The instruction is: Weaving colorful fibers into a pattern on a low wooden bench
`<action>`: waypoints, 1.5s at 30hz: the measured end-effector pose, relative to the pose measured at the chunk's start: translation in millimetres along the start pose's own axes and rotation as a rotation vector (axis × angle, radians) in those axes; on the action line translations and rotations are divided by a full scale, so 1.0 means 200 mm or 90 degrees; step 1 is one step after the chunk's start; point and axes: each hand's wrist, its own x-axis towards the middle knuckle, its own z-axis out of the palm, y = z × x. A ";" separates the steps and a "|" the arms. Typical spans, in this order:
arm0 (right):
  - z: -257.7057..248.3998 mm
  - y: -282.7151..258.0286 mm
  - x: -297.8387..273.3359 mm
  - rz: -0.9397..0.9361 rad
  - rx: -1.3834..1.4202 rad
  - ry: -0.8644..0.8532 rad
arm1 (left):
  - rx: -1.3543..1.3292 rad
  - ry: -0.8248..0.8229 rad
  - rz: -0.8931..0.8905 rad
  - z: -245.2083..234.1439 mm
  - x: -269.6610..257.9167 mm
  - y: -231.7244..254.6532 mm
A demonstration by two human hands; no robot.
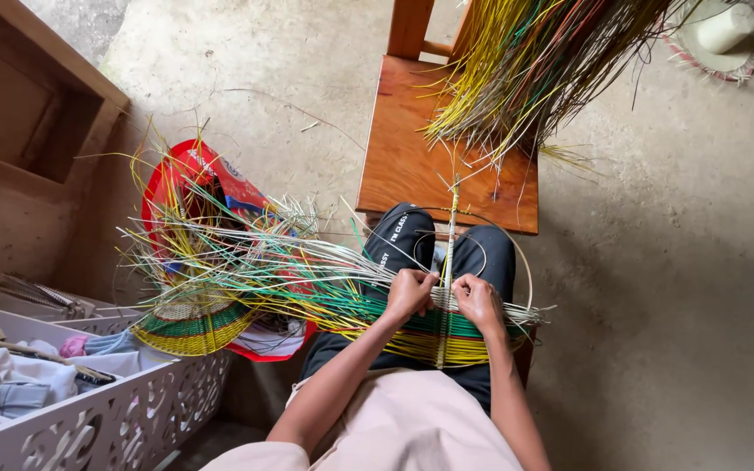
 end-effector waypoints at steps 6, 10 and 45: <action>-0.01 -0.02 -0.04 -0.015 0.016 0.015 | 0.038 0.050 -0.040 0.04 0.05 0.00; 0.01 0.04 -0.02 -0.037 0.038 0.020 | -0.145 0.134 0.079 0.02 0.07 -0.03; -0.15 -0.29 -0.37 -0.324 0.204 -0.095 | -0.405 0.090 0.205 0.00 0.19 0.06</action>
